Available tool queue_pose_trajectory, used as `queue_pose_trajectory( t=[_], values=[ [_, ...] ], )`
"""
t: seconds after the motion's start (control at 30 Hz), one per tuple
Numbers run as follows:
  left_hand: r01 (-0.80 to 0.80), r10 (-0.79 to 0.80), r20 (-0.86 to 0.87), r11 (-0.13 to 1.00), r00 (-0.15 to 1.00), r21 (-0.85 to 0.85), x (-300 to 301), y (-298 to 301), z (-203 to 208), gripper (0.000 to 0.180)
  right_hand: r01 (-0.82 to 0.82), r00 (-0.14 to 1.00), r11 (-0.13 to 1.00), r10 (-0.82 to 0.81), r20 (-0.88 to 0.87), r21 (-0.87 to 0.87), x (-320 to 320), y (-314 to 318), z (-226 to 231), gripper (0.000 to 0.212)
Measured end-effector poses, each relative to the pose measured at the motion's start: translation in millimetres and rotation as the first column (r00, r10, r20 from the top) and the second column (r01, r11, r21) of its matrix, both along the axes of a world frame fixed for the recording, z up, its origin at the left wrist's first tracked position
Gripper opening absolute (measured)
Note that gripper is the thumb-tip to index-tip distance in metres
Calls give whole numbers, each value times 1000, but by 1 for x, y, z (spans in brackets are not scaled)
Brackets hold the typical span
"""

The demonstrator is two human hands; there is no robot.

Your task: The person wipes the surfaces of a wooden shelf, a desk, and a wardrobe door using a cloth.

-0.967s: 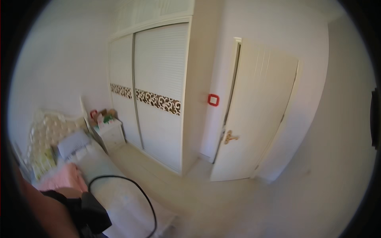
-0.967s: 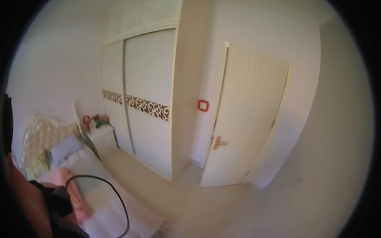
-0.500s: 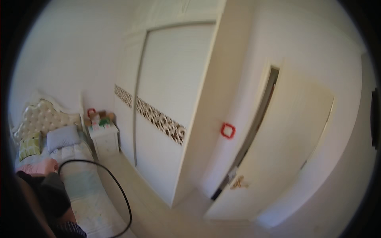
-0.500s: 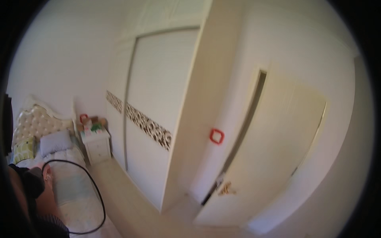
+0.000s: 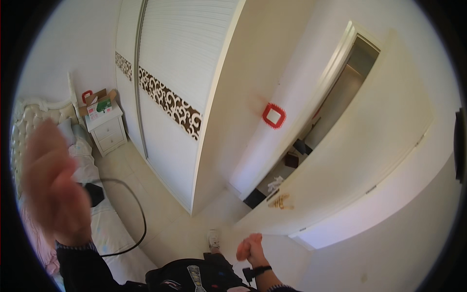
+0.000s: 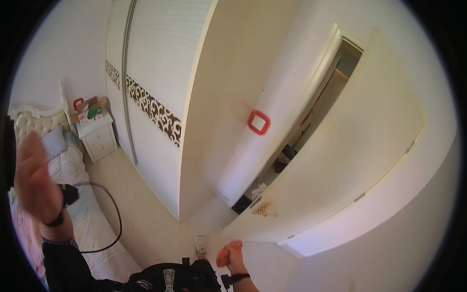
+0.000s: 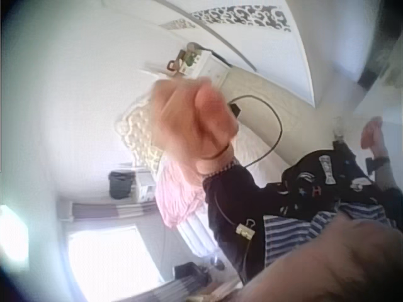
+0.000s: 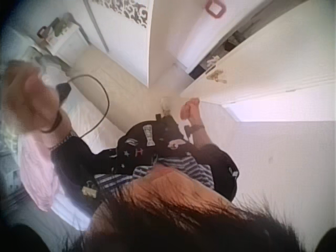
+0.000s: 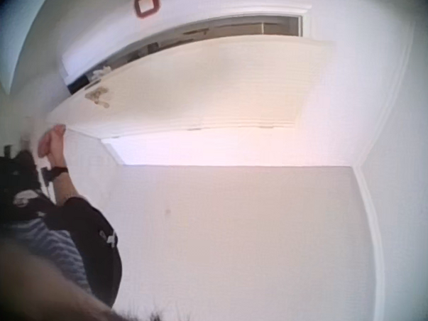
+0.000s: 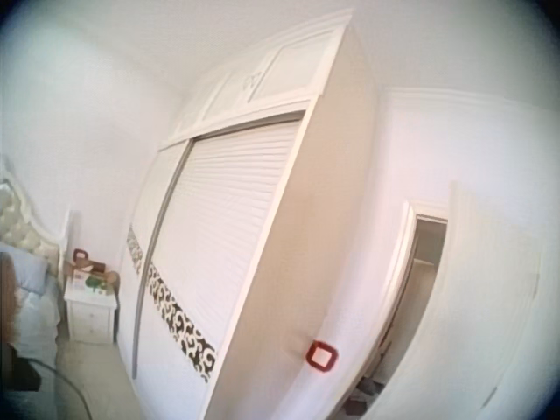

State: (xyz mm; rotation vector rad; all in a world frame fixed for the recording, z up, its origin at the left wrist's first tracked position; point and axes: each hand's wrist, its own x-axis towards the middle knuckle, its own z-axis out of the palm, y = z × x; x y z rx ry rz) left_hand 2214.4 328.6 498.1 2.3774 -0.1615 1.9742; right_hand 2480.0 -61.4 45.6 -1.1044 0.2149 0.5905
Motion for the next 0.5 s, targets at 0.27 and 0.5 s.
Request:
queue_pose_trajectory(
  t=[0.27, 0.5],
  values=[
    [-208, 75, -347, 908, 935, -364, 218, 41, -105, 18, -230, 592, 901, -169, 788, 367, 234, 288, 323, 26],
    [-169, 23, -232, 754, 972, -634, 384, 58, -172, 41, 97, -450, 819, -470, 759, 565, 252, 419, 402, 44]
  ],
)
